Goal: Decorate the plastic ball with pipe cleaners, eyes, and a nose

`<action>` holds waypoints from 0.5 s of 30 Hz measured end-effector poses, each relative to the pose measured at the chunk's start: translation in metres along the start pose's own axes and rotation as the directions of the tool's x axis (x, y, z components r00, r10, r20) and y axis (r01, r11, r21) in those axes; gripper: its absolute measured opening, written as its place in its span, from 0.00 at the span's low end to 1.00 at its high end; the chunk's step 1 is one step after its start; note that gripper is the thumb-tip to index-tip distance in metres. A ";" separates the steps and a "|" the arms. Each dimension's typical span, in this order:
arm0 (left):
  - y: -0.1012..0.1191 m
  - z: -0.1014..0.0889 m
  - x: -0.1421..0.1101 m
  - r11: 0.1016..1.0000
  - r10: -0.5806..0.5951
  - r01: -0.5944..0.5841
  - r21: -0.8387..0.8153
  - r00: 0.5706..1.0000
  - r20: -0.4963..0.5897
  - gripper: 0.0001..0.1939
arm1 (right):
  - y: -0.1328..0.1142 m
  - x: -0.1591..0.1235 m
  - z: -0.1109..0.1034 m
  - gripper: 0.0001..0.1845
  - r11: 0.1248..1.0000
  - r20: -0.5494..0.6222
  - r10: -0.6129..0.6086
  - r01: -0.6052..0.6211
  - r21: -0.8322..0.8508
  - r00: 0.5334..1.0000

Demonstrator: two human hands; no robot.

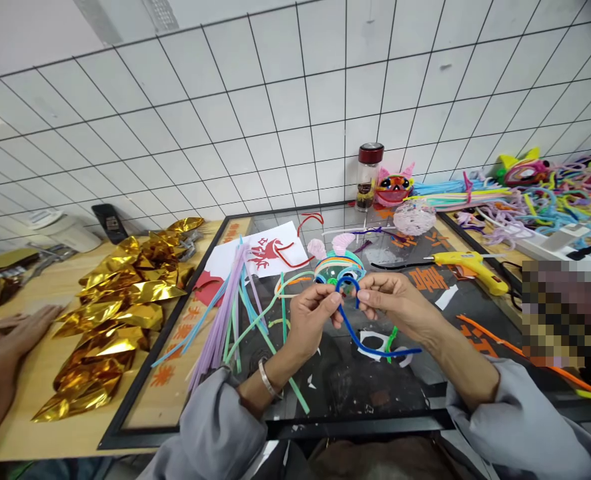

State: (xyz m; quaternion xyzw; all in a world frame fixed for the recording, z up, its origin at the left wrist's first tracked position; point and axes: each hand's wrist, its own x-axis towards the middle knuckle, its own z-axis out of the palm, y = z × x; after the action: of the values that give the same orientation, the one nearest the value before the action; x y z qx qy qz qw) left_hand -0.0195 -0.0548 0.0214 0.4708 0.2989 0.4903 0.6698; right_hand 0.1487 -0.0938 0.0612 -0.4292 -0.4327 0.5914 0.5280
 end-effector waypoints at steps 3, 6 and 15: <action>0.002 0.001 -0.001 1.000 -0.003 0.003 -0.007 1.000 0.019 0.22 | 0.002 0.001 0.001 0.20 0.998 -0.029 -0.056 0.055 -0.026 0.998; 0.004 0.002 -0.001 1.000 -0.015 0.016 -0.016 0.999 0.039 0.23 | 0.003 0.001 0.002 0.20 0.998 -0.038 -0.045 0.043 -0.047 0.998; 0.001 0.000 -0.001 0.999 -0.021 0.022 -0.026 0.999 0.041 0.22 | 0.006 0.000 0.004 0.22 0.996 -0.046 -0.013 0.009 -0.085 0.999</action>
State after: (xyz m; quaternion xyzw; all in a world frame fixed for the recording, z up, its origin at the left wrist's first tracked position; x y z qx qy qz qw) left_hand -0.0197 -0.0555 0.0224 0.4686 0.2838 0.4775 0.6870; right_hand 0.1439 -0.0945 0.0568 -0.4624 -0.4475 0.5593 0.5225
